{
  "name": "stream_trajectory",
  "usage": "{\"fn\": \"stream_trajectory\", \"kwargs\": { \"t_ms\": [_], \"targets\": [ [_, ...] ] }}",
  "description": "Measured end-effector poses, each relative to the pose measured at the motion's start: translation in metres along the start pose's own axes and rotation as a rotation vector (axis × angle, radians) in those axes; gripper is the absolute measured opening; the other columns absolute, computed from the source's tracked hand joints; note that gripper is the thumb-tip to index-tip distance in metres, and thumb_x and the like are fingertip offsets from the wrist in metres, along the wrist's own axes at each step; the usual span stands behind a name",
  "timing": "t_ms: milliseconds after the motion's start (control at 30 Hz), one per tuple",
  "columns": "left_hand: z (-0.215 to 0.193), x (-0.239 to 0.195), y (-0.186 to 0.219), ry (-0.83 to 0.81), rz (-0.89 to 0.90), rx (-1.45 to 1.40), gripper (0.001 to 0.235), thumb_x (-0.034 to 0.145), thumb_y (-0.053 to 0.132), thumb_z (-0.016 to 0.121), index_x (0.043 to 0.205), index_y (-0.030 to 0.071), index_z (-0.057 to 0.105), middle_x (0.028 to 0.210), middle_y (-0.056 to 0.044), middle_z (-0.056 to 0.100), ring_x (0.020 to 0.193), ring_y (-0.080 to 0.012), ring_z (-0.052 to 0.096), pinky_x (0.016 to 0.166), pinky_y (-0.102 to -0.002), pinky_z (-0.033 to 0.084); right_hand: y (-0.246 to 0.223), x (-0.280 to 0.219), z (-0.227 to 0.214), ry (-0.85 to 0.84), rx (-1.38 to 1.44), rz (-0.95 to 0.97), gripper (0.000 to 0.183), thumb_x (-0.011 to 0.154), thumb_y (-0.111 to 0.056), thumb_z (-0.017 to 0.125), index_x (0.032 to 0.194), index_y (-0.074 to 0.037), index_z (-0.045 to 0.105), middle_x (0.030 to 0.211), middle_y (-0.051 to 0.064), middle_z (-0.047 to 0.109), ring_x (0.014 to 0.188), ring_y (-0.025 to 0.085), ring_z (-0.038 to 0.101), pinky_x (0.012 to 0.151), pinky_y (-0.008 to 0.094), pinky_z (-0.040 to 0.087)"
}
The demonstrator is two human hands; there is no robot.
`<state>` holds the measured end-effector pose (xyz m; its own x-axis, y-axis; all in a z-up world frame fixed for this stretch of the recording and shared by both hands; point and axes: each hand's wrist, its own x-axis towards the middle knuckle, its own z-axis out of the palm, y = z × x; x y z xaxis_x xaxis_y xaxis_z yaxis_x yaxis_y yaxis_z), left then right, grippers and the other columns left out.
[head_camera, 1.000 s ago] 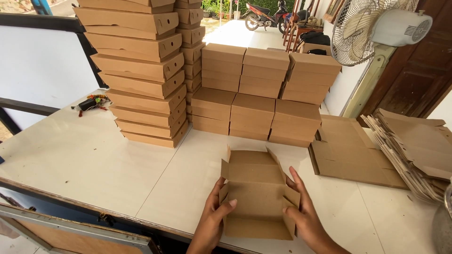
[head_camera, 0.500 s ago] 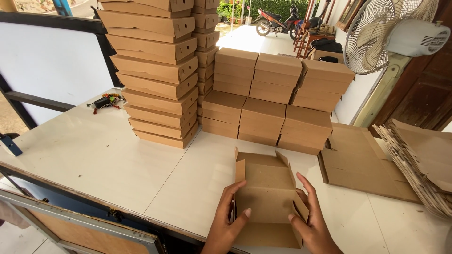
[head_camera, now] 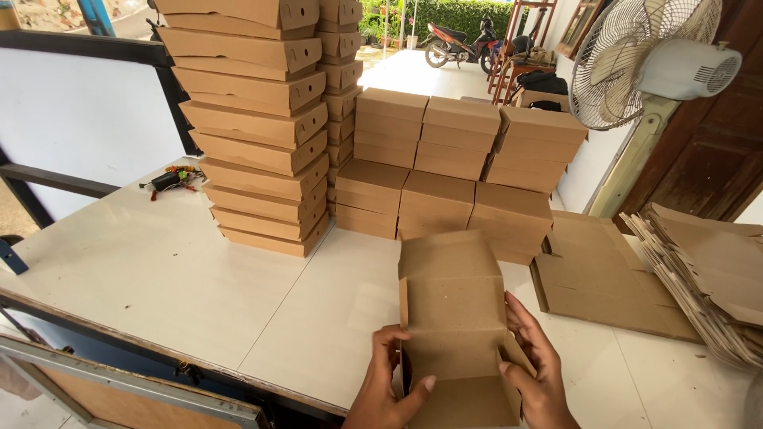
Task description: The person folds a flat cardboard sheet into a small rectangular box by hand, creasing the edges and tucking the flaps to form the sides. The completed box is placed on a stack of similar boxes on the table.
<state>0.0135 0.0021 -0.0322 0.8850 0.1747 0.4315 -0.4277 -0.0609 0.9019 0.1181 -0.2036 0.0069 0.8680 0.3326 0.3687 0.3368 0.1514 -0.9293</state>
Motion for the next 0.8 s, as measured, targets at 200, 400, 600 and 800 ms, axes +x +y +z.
{"fn": "stream_trajectory", "kwargs": {
  "t_ms": [200,400,600,800],
  "targets": [
    [0.001,0.010,0.025,0.162,-0.299,-0.135,0.102,0.088,0.030,0.072,0.163,0.034,0.003,0.114,0.003,0.049,0.080,-0.0113,0.047,0.078,-0.023,0.039,0.011,0.005,-0.006,-0.004,0.023,-0.008,0.076,0.078,-0.018,0.066,0.151,-0.007,0.046,0.136,0.018,0.068,0.120,0.027,0.066,0.097,0.040,0.049],
    [0.003,0.019,0.037,0.195,-0.252,-0.217,0.085,0.084,0.040,0.071,0.158,0.021,0.035,0.148,0.001,0.059,0.134,-0.0163,0.059,0.108,-0.031,0.051,-0.013,-0.008,0.008,-0.296,0.031,0.156,0.144,0.060,-0.076,0.076,0.166,-0.031,-0.012,0.170,0.012,0.020,0.154,0.031,0.032,0.118,0.056,0.033],
    [0.001,0.018,0.024,0.169,-0.274,-0.201,0.080,0.086,0.037,0.070,0.155,0.020,0.034,0.151,0.002,0.052,0.135,-0.0152,0.056,0.110,-0.032,0.048,-0.020,-0.010,0.014,-0.197,-0.240,0.068,0.096,0.076,0.010,0.046,0.163,-0.019,0.017,0.175,0.002,0.016,0.162,0.018,0.012,0.126,0.040,0.016],
    [-0.002,0.021,0.028,0.057,-0.164,-0.203,0.085,0.085,0.026,0.076,0.158,0.020,0.032,0.151,-0.006,0.055,0.141,-0.0189,0.053,0.116,-0.030,0.040,0.004,0.004,-0.002,-0.145,-0.196,-0.058,0.087,0.078,0.009,0.045,0.161,-0.010,0.027,0.169,0.006,0.034,0.154,0.020,0.035,0.122,0.037,0.031]
  ]
}}
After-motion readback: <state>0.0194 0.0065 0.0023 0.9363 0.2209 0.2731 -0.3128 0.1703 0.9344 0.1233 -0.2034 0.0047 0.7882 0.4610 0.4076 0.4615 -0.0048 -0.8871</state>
